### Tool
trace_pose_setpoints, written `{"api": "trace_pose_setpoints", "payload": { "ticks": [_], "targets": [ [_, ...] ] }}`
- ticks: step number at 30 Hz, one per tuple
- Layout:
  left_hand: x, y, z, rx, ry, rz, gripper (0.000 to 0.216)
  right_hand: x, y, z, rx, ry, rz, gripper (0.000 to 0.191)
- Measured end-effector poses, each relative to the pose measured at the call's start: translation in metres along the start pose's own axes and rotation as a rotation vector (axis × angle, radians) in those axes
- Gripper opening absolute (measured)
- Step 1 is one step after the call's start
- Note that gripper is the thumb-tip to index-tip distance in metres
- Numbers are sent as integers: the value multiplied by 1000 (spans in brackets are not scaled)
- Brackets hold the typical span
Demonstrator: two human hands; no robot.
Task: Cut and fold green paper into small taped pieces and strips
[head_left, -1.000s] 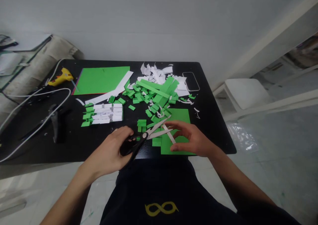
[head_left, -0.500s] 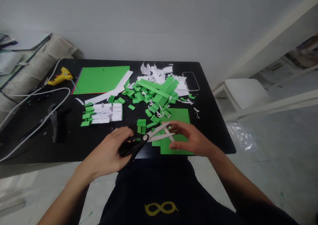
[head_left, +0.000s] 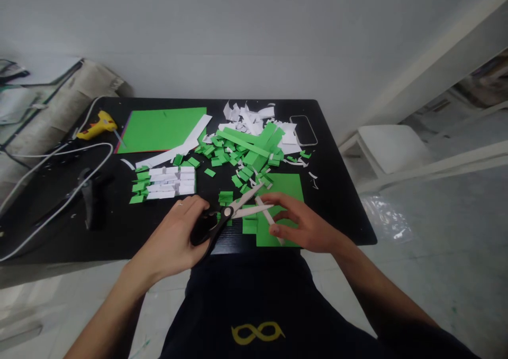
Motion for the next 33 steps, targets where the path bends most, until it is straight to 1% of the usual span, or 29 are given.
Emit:
{"api": "trace_pose_setpoints", "payload": {
  "ticks": [3,5,10,16,18,20,21,24,26,33],
  "targets": [
    [3,-2,0,-11,-22,18,23,-1,1,0,63,-1,-35,51],
    [5,-4,0,-3,-51,27,22,-1,1,0,77,11,-52,49],
    [12,-7,2,59,-126,33,15,-3,2,-1,38,52,-100,48],
    [15,-11,6,155,-165,46,9,-11,3,-4,-15,40,-143,44],
    [15,-11,6,182,-163,49,7,-15,2,-6,-46,78,-167,43],
    [15,-10,5,204,-162,51,6,-18,0,-6,-37,143,-212,47],
    [15,-9,4,211,-164,49,6,-18,0,-5,-11,170,-240,51],
    [16,-7,2,215,-179,41,5,-17,-1,-3,88,192,-309,74],
    [16,-6,2,216,-184,41,6,-16,-1,-2,105,175,-315,85],
    [16,-6,-1,254,-151,64,4,-11,4,-1,95,137,-134,88]
  ]
}}
Point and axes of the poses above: each hand's wrist, its own z-axis away from the middle knuckle, its own y-axis out of the palm, x = y × z, the point moved 3 cm from there along -z, towards the middle knuckle, and after that the axes turned 14 degrees about z, right-handed, at the moved point
